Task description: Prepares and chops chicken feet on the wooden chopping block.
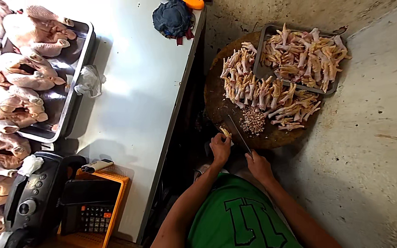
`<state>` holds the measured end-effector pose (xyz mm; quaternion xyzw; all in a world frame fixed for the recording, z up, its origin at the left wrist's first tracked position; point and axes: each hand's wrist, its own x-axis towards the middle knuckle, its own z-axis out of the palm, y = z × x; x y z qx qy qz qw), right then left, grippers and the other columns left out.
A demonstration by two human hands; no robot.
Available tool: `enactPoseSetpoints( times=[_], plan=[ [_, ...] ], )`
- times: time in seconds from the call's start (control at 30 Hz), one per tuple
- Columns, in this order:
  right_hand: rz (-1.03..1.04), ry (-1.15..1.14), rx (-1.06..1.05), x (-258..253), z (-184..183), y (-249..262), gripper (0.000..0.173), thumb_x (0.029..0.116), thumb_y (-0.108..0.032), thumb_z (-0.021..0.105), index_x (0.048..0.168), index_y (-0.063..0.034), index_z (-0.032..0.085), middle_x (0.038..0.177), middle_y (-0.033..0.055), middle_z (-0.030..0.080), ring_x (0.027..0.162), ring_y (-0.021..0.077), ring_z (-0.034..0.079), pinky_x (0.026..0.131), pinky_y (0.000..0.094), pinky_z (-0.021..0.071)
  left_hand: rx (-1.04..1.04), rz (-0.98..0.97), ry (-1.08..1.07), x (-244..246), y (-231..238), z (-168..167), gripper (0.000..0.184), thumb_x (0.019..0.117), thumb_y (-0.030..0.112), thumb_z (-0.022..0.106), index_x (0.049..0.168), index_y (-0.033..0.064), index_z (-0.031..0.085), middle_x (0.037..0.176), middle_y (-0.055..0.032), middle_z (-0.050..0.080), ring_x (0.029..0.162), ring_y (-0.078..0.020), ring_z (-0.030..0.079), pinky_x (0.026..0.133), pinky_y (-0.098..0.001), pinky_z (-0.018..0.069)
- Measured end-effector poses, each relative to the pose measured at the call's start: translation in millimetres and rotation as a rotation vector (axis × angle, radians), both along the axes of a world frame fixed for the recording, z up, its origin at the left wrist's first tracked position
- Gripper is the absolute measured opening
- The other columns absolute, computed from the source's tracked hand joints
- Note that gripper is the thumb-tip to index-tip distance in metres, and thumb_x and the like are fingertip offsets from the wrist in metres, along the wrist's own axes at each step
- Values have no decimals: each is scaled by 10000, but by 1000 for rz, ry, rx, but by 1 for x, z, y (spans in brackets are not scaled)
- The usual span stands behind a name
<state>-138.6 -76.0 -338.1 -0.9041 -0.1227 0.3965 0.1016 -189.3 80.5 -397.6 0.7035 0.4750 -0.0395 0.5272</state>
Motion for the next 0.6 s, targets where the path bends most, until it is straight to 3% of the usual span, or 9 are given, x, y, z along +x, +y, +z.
enactPoseSetpoints(
  times=[0.1,0.17,0.23,0.33,0.43,0.53,0.6],
  plan=[
    [-73,-35,58,12,-3,-14,419,1097,-364,481,1272,-25,655,948,228,719,927,412,709,825,613,534,4,109,-97,8,9,10,255,940,255,716,1022,16,681,986,-160,669,987,-316,632,890,-491,505],
    [-150,-40,63,14,-4,-25,434,1092,-355,503,1308,-7,644,990,253,725,962,435,713,852,627,535,40,160,-201,30,30,35,245,945,194,702,1064,-11,644,956,-152,650,892,-253,635,807,-416,534],
    [-229,-11,111,13,-8,-35,467,1086,-351,514,1365,11,605,1013,267,720,970,444,706,873,633,534,138,125,-307,66,58,61,264,953,162,674,1106,-50,637,943,-155,658,868,-227,647,805,-385,552],
    [-273,38,133,10,-8,-35,477,1086,-372,486,1367,-5,602,998,259,719,954,437,704,857,629,534,320,-46,-351,136,103,90,294,990,183,637,1164,-52,657,993,-194,693,965,-319,672,918,-496,539],
    [-303,79,115,13,-8,-37,474,1082,-400,477,1363,-49,626,1018,236,733,975,420,712,867,627,537,479,-276,-239,214,131,96,344,1036,282,581,1227,5,656,1125,-193,692,1128,-386,622,1029,-612,438],
    [-313,143,143,21,-10,-42,475,1077,-395,492,1370,-44,622,1054,238,733,1010,418,712,888,621,538,620,-530,34,268,139,81,366,1021,322,575,1218,38,698,1278,-205,660,1295,-404,540,1095,-615,376],
    [-317,187,169,26,-6,-45,476,1077,-386,496,1377,-37,617,1075,247,732,1040,425,707,914,624,532,678,-566,91,286,132,83,364,1013,321,583,1209,44,715,1338,-213,621,1335,-405,499,1109,-594,364]
  ],
)
